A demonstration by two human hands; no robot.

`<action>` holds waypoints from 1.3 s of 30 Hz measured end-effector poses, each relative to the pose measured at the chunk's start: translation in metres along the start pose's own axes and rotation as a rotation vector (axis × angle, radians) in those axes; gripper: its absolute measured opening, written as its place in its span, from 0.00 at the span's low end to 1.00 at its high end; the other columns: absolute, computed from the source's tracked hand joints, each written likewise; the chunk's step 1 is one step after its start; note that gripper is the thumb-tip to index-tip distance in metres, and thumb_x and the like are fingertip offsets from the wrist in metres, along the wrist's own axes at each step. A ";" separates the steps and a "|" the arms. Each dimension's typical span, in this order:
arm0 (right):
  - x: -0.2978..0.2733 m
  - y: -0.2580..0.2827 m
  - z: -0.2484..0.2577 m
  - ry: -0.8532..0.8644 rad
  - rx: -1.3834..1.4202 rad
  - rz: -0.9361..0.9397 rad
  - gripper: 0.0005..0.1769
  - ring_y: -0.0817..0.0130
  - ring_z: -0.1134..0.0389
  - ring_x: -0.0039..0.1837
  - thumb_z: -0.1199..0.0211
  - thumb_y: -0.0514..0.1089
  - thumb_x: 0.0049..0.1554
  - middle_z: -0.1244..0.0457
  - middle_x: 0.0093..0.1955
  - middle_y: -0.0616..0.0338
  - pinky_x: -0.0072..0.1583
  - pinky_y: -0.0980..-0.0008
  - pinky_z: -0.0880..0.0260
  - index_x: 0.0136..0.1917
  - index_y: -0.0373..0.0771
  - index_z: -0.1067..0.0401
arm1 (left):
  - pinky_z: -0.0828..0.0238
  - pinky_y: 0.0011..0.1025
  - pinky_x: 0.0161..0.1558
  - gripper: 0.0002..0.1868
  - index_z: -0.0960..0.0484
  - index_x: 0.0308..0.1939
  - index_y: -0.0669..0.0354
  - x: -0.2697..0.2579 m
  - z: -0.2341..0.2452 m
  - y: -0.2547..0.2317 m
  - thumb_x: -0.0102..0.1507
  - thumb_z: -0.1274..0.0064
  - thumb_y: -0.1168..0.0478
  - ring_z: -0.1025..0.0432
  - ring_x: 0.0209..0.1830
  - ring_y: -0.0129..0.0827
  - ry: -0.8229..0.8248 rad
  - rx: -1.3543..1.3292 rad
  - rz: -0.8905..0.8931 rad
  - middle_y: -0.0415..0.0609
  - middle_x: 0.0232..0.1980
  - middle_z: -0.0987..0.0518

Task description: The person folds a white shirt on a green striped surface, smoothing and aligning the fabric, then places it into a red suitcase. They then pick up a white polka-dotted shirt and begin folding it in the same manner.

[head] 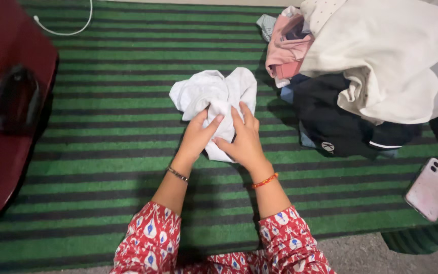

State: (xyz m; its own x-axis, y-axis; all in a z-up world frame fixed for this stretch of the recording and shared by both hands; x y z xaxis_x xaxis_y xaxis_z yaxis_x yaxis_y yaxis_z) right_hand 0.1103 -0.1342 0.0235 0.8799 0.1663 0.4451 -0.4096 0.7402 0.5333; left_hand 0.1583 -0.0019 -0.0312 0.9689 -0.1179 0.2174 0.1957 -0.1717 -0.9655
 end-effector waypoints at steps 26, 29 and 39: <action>0.061 -0.317 0.441 -1.308 0.925 -0.297 0.22 0.63 0.38 0.57 0.41 0.50 0.58 0.35 0.63 0.49 0.50 0.65 0.36 0.59 0.34 0.30 | 0.38 0.47 0.70 0.48 0.39 0.74 0.64 0.055 -0.144 -0.106 0.59 0.33 0.45 0.36 0.71 0.58 0.097 0.551 -0.540 0.64 0.70 0.31; 0.051 -0.302 0.443 -1.114 0.543 0.045 0.29 0.56 0.32 0.59 0.27 0.41 0.51 0.36 0.63 0.46 0.60 0.59 0.23 0.63 0.35 0.35 | 0.43 0.50 0.69 0.57 0.46 0.75 0.64 0.081 -0.197 -0.123 0.55 0.31 0.40 0.41 0.72 0.64 0.087 0.558 -0.629 0.69 0.73 0.38; 0.073 -0.239 0.364 -0.661 0.052 -0.363 0.36 0.58 0.36 0.71 0.29 0.52 0.65 0.38 0.70 0.45 0.71 0.60 0.37 0.72 0.25 0.38 | 0.27 0.41 0.49 0.12 0.14 0.47 0.59 0.159 -0.236 -0.082 0.63 0.39 0.57 0.22 0.48 0.50 -0.002 0.475 -0.442 0.57 0.46 0.17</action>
State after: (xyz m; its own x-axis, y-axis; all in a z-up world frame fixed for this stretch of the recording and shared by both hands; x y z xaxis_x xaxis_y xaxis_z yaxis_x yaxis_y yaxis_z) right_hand 0.1848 -0.5356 0.1902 0.6406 -0.5196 0.5654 -0.1470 0.6397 0.7544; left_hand 0.2606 -0.2374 0.1168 0.7817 -0.1329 0.6093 0.6215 0.2478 -0.7432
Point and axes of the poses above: each hand's wrist, its own x-axis towards the middle knuckle, its own z-axis out of the back of the hand, y = z × x, the point moved 10 cm from there along x, towards the middle knuckle
